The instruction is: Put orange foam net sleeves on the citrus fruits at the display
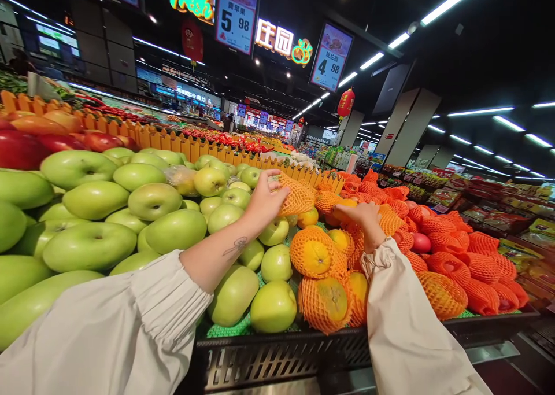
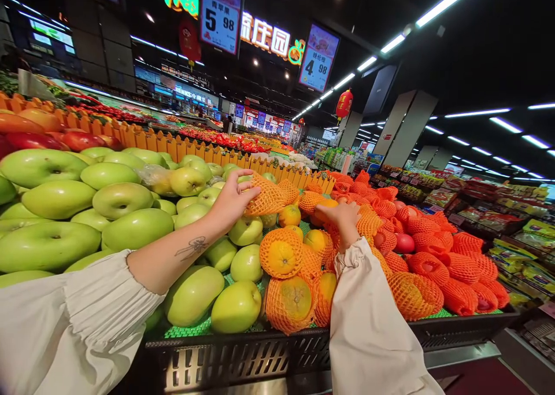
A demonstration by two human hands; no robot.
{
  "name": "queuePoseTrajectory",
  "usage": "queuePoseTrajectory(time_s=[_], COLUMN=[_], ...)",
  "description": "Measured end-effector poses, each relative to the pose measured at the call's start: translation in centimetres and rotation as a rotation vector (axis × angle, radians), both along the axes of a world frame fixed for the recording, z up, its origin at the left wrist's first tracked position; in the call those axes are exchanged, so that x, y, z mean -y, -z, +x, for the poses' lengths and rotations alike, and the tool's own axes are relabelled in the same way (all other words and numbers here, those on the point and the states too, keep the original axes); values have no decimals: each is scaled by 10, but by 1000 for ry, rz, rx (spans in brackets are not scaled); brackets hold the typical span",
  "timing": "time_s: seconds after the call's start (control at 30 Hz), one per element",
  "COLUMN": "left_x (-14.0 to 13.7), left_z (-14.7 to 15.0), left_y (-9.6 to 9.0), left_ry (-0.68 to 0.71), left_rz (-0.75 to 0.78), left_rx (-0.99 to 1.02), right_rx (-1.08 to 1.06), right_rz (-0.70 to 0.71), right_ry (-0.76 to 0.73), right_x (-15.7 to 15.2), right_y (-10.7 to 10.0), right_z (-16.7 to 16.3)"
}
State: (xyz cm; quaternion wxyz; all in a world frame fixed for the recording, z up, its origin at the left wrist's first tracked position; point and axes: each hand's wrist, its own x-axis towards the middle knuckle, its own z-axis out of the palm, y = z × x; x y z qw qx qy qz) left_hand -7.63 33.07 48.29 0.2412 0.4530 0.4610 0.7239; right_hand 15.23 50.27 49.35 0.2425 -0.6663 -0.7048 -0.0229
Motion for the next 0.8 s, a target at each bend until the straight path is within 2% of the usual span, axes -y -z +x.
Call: queuePoseTrajectory(time_s=[0.07,0.17,0.23,0.3,0.37,0.43,0.53,0.67,0.8], left_x=[-1,-1,-1,1,4,6,9,7,5], left_z=[-2,-5,-5,-4,0,5,11,14,15], left_y=[2,4,4,4,4,6,11,14,12], left_ry=[-33,-134,-159,-135,-88,-8,84,87,-21], left_rz=[-1,38,82,112,116,110,70,60,59], left_rx=[0,-49,-171,-325,-462,-560,-674,-606,-471], right_rx=[-6,-66,-202,-403,-548,-552,-457,-543,-546], right_rz=[38,264,422,455,399,327,199,6,-195], right_ry=[74,88,-29,-287,-622,-907,-1179,-1356,-1381], right_x=[8,14,17,21,30,42,60,66,51], right_y=[-4,-8,-10,-10,-10,-9,-7,-4,-3], right_z=[-2,-6,-10,-15,-22,-30,-41,-48,-45])
